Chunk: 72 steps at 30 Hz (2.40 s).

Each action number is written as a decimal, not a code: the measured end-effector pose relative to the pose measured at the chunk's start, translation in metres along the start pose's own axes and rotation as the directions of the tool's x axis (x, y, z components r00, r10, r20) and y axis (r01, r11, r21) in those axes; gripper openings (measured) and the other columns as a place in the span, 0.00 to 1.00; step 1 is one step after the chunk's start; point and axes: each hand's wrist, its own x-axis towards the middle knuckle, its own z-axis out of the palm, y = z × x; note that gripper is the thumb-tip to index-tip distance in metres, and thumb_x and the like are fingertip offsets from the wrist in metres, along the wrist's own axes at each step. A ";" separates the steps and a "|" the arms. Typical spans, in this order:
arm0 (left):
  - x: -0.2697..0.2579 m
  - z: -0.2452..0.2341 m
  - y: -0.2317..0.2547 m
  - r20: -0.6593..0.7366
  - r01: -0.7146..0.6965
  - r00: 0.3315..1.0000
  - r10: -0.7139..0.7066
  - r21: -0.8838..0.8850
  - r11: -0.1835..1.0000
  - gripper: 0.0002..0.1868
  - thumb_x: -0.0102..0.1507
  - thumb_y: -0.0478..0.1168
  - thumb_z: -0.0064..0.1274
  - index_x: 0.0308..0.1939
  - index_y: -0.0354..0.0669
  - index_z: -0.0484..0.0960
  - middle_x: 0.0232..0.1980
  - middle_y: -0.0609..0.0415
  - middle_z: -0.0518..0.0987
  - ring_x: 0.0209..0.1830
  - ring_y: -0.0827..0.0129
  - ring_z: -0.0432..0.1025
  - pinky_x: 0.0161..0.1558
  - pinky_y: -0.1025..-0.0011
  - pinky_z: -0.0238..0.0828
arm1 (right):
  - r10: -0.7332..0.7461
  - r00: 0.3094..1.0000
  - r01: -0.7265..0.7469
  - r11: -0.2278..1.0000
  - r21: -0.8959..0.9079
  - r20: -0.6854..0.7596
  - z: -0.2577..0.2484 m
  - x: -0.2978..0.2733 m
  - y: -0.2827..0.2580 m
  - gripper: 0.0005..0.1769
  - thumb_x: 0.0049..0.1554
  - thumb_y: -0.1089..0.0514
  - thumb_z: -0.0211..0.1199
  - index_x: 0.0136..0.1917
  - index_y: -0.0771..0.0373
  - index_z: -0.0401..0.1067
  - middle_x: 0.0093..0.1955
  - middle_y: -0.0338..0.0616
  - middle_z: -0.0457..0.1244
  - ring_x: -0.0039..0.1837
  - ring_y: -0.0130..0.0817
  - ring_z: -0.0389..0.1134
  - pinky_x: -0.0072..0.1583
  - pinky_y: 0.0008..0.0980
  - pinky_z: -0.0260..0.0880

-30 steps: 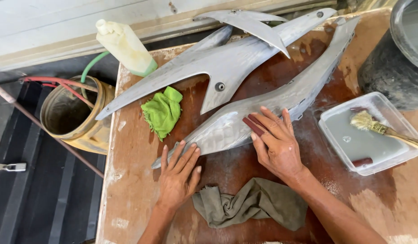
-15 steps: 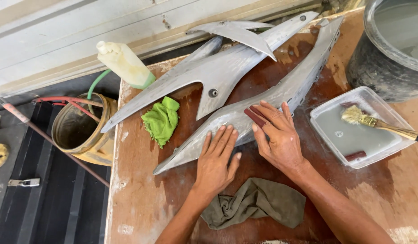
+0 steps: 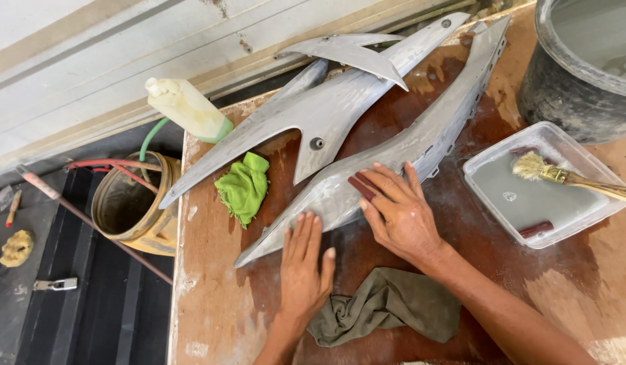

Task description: The person sands a silver metal motorcycle part on a wooden workbench using a sanding block. They repeatedly dip the sanding block into a container of water and continue sanding the surface of the part.

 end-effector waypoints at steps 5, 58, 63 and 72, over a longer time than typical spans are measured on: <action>0.023 -0.011 0.015 0.000 -0.060 0.998 0.060 -0.060 0.996 0.28 0.66 0.40 0.48 0.70 0.31 0.67 0.75 0.41 0.66 0.79 0.54 0.56 0.77 0.52 0.46 | -0.052 0.999 0.052 0.998 -0.033 0.002 0.002 -0.001 -0.001 0.10 0.57 0.62 0.63 0.52 0.67 0.79 0.66 0.46 0.67 0.74 0.45 0.62 0.78 0.56 0.46; -0.005 -0.018 -0.024 -0.328 -0.062 0.943 0.058 0.000 0.998 0.15 0.65 0.38 0.53 0.55 0.41 0.84 0.57 0.50 0.82 0.60 0.56 0.75 0.64 0.58 0.67 | -0.009 0.995 0.035 0.967 -0.252 0.101 0.047 -0.028 -0.024 0.10 0.62 0.57 0.59 0.41 0.60 0.77 0.71 0.44 0.64 0.79 0.52 0.55 0.76 0.69 0.37; -0.007 -0.018 -0.023 -0.337 -0.050 0.940 0.049 0.005 0.999 0.15 0.66 0.39 0.52 0.55 0.42 0.84 0.56 0.51 0.82 0.60 0.57 0.74 0.64 0.58 0.67 | -0.104 0.984 0.133 0.969 -0.210 0.145 0.045 -0.020 -0.016 0.10 0.61 0.56 0.59 0.41 0.60 0.78 0.70 0.41 0.65 0.77 0.51 0.58 0.74 0.70 0.44; -0.008 -0.015 -0.025 -0.369 -0.054 0.928 0.047 -0.008 0.998 0.14 0.67 0.38 0.51 0.55 0.41 0.84 0.55 0.50 0.82 0.60 0.57 0.74 0.64 0.57 0.66 | -0.075 0.986 0.113 0.958 -0.264 0.149 0.063 -0.016 -0.035 0.12 0.62 0.56 0.57 0.47 0.60 0.80 0.69 0.39 0.65 0.79 0.52 0.56 0.74 0.72 0.39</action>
